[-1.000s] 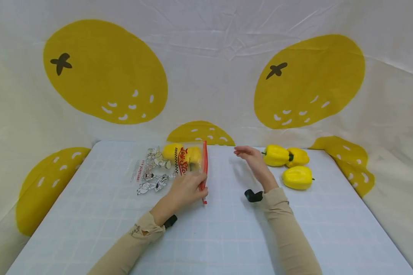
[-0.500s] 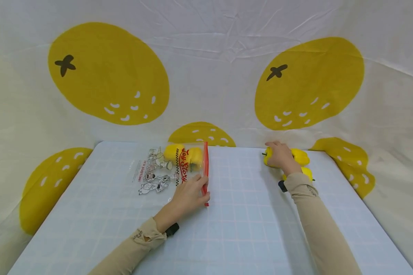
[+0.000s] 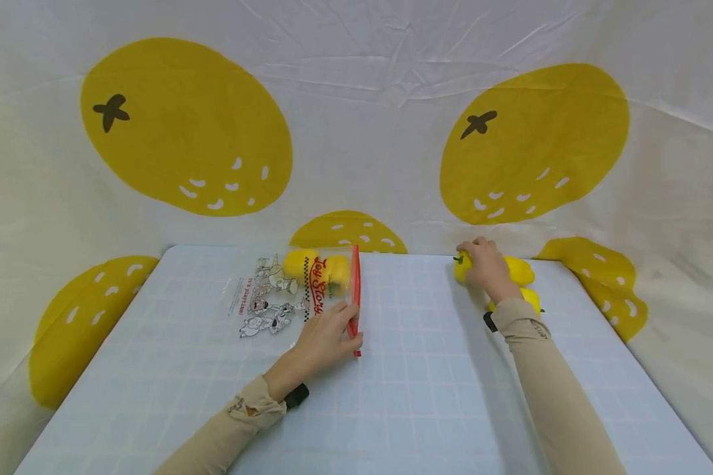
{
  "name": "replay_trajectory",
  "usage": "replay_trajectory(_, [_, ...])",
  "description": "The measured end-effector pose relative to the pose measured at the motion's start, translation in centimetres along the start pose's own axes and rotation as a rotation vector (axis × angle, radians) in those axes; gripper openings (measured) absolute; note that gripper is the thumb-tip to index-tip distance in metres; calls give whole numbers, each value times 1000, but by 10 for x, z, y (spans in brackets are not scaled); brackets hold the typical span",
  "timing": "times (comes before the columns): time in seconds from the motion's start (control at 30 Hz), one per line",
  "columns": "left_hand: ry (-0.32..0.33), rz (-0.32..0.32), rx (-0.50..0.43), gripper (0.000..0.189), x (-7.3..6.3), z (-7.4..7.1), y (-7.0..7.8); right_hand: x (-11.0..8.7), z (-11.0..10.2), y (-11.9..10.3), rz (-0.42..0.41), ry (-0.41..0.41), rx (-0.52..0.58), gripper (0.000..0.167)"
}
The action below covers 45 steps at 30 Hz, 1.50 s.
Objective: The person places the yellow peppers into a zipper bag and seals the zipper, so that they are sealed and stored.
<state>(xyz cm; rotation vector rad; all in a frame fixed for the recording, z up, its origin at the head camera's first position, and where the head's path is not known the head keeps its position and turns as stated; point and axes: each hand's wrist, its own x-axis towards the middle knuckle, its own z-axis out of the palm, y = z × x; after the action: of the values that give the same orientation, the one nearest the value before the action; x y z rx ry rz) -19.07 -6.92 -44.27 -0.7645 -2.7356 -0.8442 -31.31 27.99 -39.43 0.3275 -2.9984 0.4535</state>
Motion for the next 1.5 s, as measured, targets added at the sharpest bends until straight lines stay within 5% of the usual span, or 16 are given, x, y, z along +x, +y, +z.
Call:
replay_trajectory(0.27, [-1,-21,-41,21,2,-4,1,-1,-28,-22,36,62,299,64])
replay_trajectory(0.53, [-1,-16,-60,22,3,-5,1,-18,-31,-57,89,137,683,69])
replay_trajectory(0.8, [-14,-20,-96,21,3,-7,2,-27,1,-95,96,136,1216,58])
replay_trajectory(1.0, [-7,-22,-80,20,3,-6,1,-28,48,-119,145,-30,1489,55])
replay_trajectory(1.17, [12,-15,-73,23,4,-7,0,-28,78,-131,166,-184,1540,56])
replay_trajectory(1.5, [55,-9,-83,22,5,-11,4,-33,109,-128,23,-284,1414,63])
